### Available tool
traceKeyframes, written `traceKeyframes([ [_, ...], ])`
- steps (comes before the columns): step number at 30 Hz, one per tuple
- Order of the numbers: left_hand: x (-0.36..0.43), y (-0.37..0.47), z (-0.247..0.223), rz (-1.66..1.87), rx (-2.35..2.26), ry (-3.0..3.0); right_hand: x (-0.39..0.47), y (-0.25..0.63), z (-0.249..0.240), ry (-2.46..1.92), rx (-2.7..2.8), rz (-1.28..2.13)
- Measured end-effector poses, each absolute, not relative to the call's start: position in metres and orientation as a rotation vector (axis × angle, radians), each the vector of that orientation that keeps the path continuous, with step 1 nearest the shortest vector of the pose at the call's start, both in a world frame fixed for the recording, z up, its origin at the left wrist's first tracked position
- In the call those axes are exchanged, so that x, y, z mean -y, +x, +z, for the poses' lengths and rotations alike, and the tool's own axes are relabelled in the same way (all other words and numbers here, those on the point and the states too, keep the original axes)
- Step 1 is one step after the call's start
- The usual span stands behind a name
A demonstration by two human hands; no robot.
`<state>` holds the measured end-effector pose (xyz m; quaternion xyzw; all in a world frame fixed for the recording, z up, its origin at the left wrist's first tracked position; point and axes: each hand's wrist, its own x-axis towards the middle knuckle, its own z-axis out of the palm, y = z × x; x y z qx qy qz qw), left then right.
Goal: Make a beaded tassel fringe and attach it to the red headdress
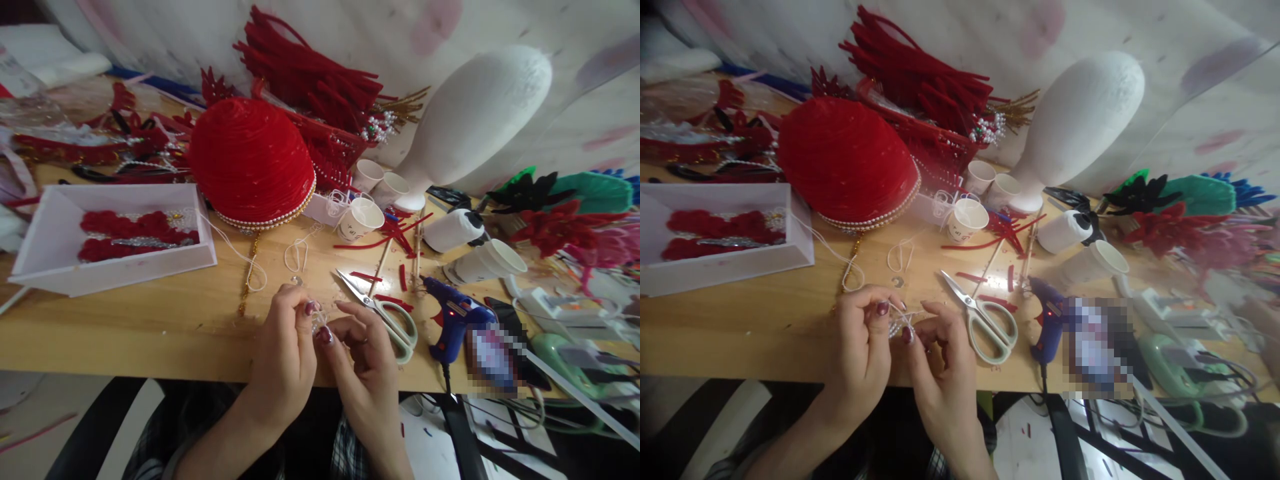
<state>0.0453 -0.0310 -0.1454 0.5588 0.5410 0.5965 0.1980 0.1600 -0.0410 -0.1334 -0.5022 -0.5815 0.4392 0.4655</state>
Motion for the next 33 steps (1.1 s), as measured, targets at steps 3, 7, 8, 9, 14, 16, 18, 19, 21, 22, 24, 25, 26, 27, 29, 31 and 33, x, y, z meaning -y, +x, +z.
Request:
traceKeyframes([
  [3, 0.031, 0.045, -0.146, 1.638, -1.563, 1.6, 0.037, 0.158, -0.134, -1.241, 1.513, 1.025],
  [7, 0.032, 0.043, -0.148, 1.663, -1.589, 1.587, 0.035, 0.158, -0.132, -1.226, 1.603, 0.98],
  [8, 0.032, 0.043, -0.149, 1.679, -1.584, 1.575, 0.035, 0.158, -0.132, -1.227, 1.609, 0.976],
  [9, 0.032, 0.043, -0.149, 1.696, -1.575, 1.554, 0.036, 0.159, -0.132, -1.23, 1.612, 0.971],
  [14, 0.028, 0.046, -0.144, 1.874, -1.521, 1.374, 0.039, 0.158, -0.133, -1.231, 1.637, 0.925],
  [16, 0.026, 0.048, -0.141, 1.913, -1.506, 1.277, 0.04, 0.157, -0.133, -1.232, 1.637, 0.886],
  [18, 0.025, 0.049, -0.138, 1.938, -1.487, 1.195, 0.041, 0.156, -0.133, -1.225, 1.629, 0.861],
  [19, 0.025, 0.049, -0.137, 1.954, -1.474, 1.162, 0.041, 0.156, -0.134, -1.219, 1.619, 0.853],
  [21, 0.025, 0.048, -0.136, 1.971, -1.449, 1.096, 0.041, 0.155, -0.135, -1.196, 1.598, 0.849],
  [22, 0.025, 0.048, -0.136, 1.965, -1.438, 1.062, 0.041, 0.155, -0.136, -1.182, 1.59, 0.858],
  [24, 0.026, 0.046, -0.135, 1.931, -1.409, 1.007, 0.042, 0.155, -0.138, -1.16, 1.582, 0.907],
  [25, 0.027, 0.046, -0.135, 1.907, -1.394, 0.997, 0.042, 0.156, -0.138, -1.155, 1.578, 0.943],
  [26, 0.027, 0.045, -0.136, 1.881, -1.381, 1.004, 0.043, 0.156, -0.139, -1.153, 1.574, 0.975],
  [27, 0.027, 0.045, -0.136, 1.862, -1.372, 1.025, 0.043, 0.156, -0.139, -1.156, 1.569, 0.996],
  [29, 0.027, 0.043, -0.137, 1.837, -1.378, 1.105, 0.043, 0.156, -0.14, -1.169, 1.57, 0.975],
  [31, 0.028, 0.042, -0.137, 1.84, -1.412, 1.207, 0.043, 0.155, -0.14, -1.191, 1.595, 0.888],
  [33, 0.029, 0.041, -0.136, 1.866, -1.445, 1.294, 0.041, 0.154, -0.139, -1.22, 1.625, 0.79],
])
